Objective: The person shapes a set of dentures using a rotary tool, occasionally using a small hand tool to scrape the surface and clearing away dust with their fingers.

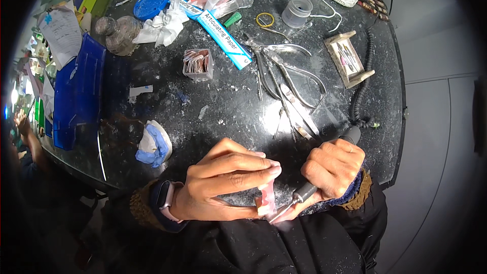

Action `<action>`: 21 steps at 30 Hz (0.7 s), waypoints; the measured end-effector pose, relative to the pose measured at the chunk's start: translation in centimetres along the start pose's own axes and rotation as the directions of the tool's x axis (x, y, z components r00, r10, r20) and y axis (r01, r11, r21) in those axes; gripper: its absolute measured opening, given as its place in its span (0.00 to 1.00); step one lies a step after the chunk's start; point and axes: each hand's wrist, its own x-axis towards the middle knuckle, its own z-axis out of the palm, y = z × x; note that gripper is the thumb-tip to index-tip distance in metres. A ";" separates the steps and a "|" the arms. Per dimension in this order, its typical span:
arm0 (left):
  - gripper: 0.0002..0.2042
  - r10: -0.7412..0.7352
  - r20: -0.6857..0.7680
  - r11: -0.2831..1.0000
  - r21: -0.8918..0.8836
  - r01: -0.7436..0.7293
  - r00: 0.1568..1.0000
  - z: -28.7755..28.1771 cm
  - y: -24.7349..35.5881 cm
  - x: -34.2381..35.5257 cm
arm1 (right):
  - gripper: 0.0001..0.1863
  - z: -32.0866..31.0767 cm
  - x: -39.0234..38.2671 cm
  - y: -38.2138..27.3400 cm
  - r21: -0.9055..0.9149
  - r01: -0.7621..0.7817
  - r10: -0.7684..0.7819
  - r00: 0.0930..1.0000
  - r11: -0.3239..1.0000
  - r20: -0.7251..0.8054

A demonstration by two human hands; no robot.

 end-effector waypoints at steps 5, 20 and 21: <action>0.21 0.016 -0.027 1.000 -0.017 -0.017 1.000 0.0 -0.2 0.1 | 0.26 -0.2 -0.6 0.6 -0.027 0.112 -0.113 0.992 0.993 -0.062; 0.24 0.160 -0.015 0.987 0.036 -0.159 0.987 -0.2 -0.5 0.2 | 0.40 -0.3 -0.5 1.5 0.040 0.061 -0.051 0.974 0.997 -0.220; 0.23 0.088 -0.034 0.996 0.002 -0.088 0.996 -0.1 -0.2 0.2 | 0.40 -0.4 -0.5 1.4 0.040 0.059 -0.049 0.974 0.997 -0.220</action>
